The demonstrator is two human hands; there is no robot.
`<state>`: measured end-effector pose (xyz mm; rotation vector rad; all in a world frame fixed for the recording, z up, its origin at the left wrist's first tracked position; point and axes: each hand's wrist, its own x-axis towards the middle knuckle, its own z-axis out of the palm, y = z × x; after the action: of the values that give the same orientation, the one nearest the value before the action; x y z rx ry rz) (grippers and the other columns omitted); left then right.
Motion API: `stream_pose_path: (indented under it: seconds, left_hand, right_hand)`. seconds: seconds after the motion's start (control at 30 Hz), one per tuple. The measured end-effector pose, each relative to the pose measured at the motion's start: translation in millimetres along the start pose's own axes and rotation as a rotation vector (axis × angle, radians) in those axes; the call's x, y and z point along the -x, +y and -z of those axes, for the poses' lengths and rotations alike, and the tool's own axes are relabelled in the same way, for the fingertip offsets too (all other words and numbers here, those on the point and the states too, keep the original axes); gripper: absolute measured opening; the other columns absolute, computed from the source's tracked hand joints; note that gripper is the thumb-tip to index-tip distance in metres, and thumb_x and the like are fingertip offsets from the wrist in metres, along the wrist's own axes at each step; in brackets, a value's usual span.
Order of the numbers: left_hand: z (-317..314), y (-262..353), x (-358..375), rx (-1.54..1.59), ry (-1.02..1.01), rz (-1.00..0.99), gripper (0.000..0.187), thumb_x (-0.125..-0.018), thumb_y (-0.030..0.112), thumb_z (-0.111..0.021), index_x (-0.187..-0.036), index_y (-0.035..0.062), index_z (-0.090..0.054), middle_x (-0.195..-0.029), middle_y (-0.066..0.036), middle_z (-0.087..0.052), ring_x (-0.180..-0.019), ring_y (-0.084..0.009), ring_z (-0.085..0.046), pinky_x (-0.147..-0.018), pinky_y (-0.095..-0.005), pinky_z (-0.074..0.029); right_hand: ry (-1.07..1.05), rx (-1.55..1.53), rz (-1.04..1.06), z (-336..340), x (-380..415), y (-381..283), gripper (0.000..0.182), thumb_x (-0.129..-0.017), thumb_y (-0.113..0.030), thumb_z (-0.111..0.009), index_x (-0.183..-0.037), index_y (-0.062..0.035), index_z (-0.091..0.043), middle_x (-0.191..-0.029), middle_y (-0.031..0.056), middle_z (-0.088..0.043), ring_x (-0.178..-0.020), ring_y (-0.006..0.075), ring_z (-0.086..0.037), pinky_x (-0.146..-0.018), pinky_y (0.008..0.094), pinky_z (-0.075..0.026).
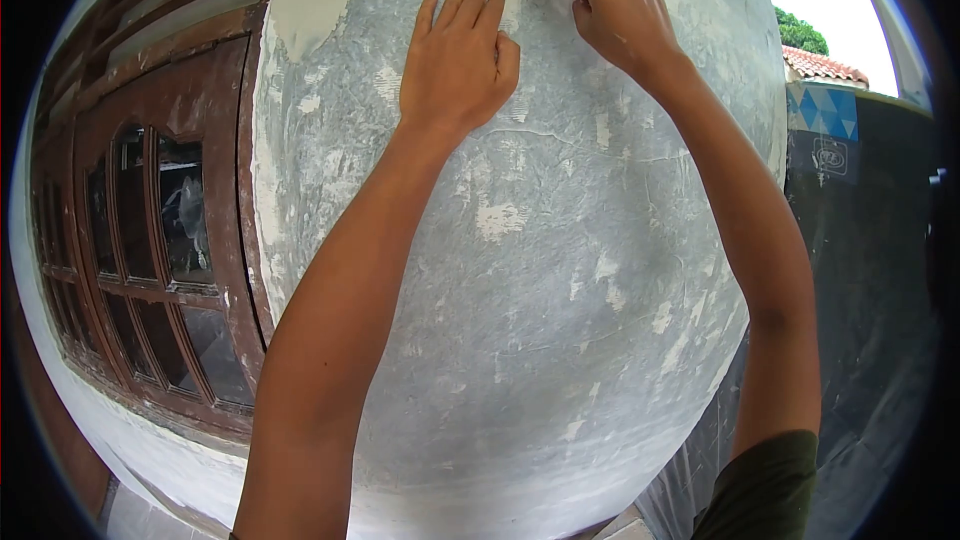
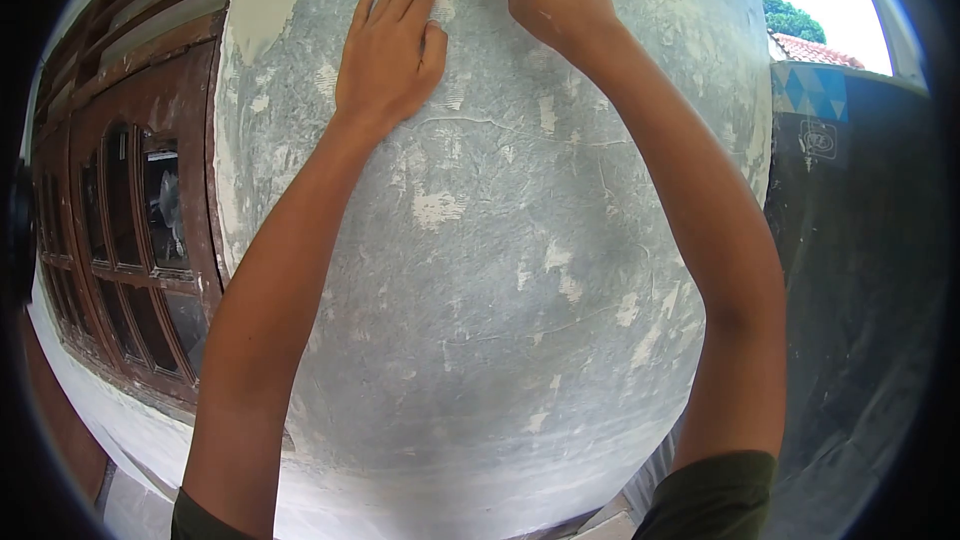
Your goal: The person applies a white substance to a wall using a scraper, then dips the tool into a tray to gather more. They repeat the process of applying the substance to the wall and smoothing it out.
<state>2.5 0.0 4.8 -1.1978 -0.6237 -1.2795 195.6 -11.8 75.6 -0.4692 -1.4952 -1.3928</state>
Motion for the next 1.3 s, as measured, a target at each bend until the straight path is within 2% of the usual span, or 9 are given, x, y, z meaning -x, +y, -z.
stream_pose_path:
  seconds: [0.13,0.2,0.3,0.53,0.63,0.73,0.83,0.93,1.3]
  left_hand:
    - [-1.0,-0.1,1.7,0.005,-0.01,0.007,0.046,-0.092,0.019,-0.042,-0.133,0.0026,-0.057,-0.147,-0.014,-0.049,-0.142,-0.0269,-0.039,-0.12,-0.0461,-0.024]
    - [-1.2,-1.0,2.2,-0.005,-0.014,0.006,0.046,-0.092,0.019,-0.042,-0.133,0.0029,-0.057,-0.147,-0.014,-0.049,-0.142,-0.0268,-0.039,-0.12,-0.0461,-0.024]
    - [-2.5,-1.3,1.3,-0.004,-0.014,0.0,0.046,-0.092,0.019,-0.042,-0.133,0.0033,-0.058,-0.147,-0.013,-0.049,-0.142,-0.0265,-0.039,-0.12,-0.046,-0.024]
    - [0.1,0.9,1.4,0.003,0.01,-0.02,0.044,-0.091,0.016,-0.045,-0.13,0.0016,-0.059,-0.146,-0.015,-0.05,-0.141,-0.0281,-0.041,-0.119,-0.0463,-0.027]
    - [1.9,2.6,6.0,0.011,0.031,-0.025,0.043,-0.09,0.016,-0.046,-0.126,-0.001,-0.059,-0.141,-0.016,-0.054,-0.138,-0.0283,-0.044,-0.117,-0.0463,-0.029]
    - [10.9,10.6,22.1,0.065,-0.007,0.018,0.043,-0.091,0.013,-0.045,-0.129,0.0004,-0.059,-0.144,-0.015,-0.052,-0.139,-0.0304,-0.042,-0.118,-0.0459,-0.029]
    - [18.8,17.1,43.3,0.109,-0.008,0.035,0.043,-0.091,0.011,-0.044,-0.13,-0.0006,-0.059,-0.143,-0.016,-0.053,-0.139,-0.0306,-0.043,-0.118,-0.0449,-0.029]
    - [31.6,30.9,69.9,0.245,-0.014,0.077,0.043,-0.092,0.009,-0.042,-0.131,-0.0029,-0.058,-0.144,-0.016,-0.053,-0.138,-0.031,-0.044,-0.118,-0.0436,-0.029]
    - [103.5,217.2,222.9,0.67,-0.29,0.434,0.05,-0.094,0.007,-0.041,-0.143,-0.0045,-0.045,-0.147,-0.022,-0.047,-0.14,-0.0366,-0.041,-0.115,-0.046,-0.034]
  right_hand:
    - [0.058,-0.031,-0.291,-2.8,-45.2,32.6,0.021,-0.09,-0.009,-0.051,-0.091,-0.0027,-0.071,-0.091,0.028,-0.066,-0.087,0.0456,-0.064,-0.077,0.0534,-0.05]
    - [0.047,-0.058,-0.356,-9.5,-56.2,44.1,0.02,-0.089,-0.011,-0.053,-0.089,-0.0022,-0.071,-0.087,0.026,-0.066,-0.085,0.0432,-0.065,-0.076,0.0522,-0.05]
    - [-0.141,0.029,-0.191,-17.3,-48.0,51.6,0.018,-0.087,-0.01,-0.055,-0.087,-0.0013,-0.07,-0.084,0.0225,-0.063,-0.082,0.0417,-0.062,-0.074,0.0506,-0.049]
    - [-0.126,0.03,-0.061,-2.4,2.3,-19.6,0.012,-0.082,-0.004,-0.053,-0.085,0.0014,-0.064,-0.088,0.0217,-0.068,-0.083,0.0403,-0.066,-0.074,0.0493,-0.053]
    - [-0.089,-0.158,-0.09,11.5,19.5,-36.2,0.028,-0.077,-0.011,-0.065,-0.102,-0.001,-0.073,-0.088,0.0229,-0.07,-0.079,0.0399,-0.068,-0.076,0.0455,-0.055]
    - [-0.05,-0.536,-0.329,33.0,41.8,-49.7,0.024,-0.079,-0.007,-0.062,-0.099,-0.0001,-0.073,-0.087,0.0183,-0.072,-0.074,0.0317,-0.071,-0.074,0.0422,-0.055]
    - [-0.036,-1.318,-0.817,42.8,87.7,-43.9,0.024,-0.088,-0.01,-0.064,-0.102,0.0085,-0.069,-0.095,0.0129,-0.071,-0.079,0.0194,-0.071,-0.081,0.0348,-0.059]
    - [-0.087,-1.62,-0.97,67.0,146.8,-38.1,0.022,-0.09,-0.006,-0.063,-0.105,0.0102,-0.066,-0.098,0.0161,-0.07,-0.083,0.022,-0.071,-0.084,0.0348,-0.06]
    - [-0.219,-1.694,-1.666,213.6,384.7,-63.0,0.025,-0.091,-0.001,-0.063,-0.114,0.0069,-0.063,-0.107,0.017,-0.07,-0.089,0.0212,-0.072,-0.077,0.0326,-0.065]
